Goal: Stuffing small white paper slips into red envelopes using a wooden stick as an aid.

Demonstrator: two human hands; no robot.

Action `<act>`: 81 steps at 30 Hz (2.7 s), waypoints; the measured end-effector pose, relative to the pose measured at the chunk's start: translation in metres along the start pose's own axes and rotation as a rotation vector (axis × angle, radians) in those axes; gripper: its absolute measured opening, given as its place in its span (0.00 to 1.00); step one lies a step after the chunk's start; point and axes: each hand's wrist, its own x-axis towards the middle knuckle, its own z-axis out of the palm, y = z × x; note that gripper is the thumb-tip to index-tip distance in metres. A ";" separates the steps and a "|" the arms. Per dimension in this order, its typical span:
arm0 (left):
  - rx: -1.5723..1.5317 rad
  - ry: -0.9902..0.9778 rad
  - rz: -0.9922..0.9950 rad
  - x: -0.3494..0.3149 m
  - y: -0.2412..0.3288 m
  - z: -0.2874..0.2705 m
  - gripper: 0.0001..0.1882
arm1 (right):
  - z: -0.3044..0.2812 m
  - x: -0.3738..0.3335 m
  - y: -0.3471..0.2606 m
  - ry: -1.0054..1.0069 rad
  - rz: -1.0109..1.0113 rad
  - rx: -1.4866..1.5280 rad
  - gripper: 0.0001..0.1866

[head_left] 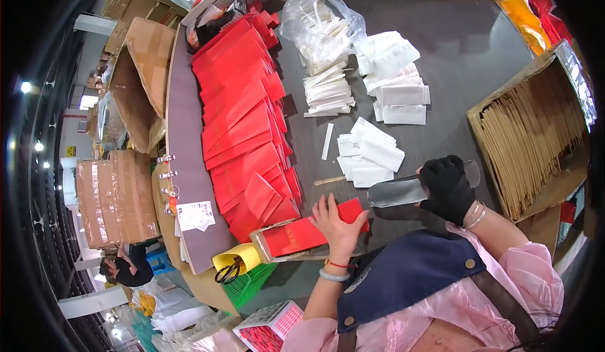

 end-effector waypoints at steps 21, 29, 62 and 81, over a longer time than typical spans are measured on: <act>-0.156 0.275 0.131 0.144 -0.030 0.020 0.14 | 0.082 0.101 0.006 -0.089 -0.365 -0.042 0.32; -0.104 0.158 0.387 0.151 -0.022 0.018 0.04 | 0.023 0.084 0.058 -0.282 -0.411 -0.219 0.27; -0.110 -0.127 0.513 0.025 0.053 -0.006 0.19 | -0.049 -0.123 0.155 0.669 0.243 -0.176 0.11; -0.032 -0.102 0.540 0.006 0.030 -0.003 0.39 | 0.103 -0.009 0.028 0.051 0.048 0.528 0.11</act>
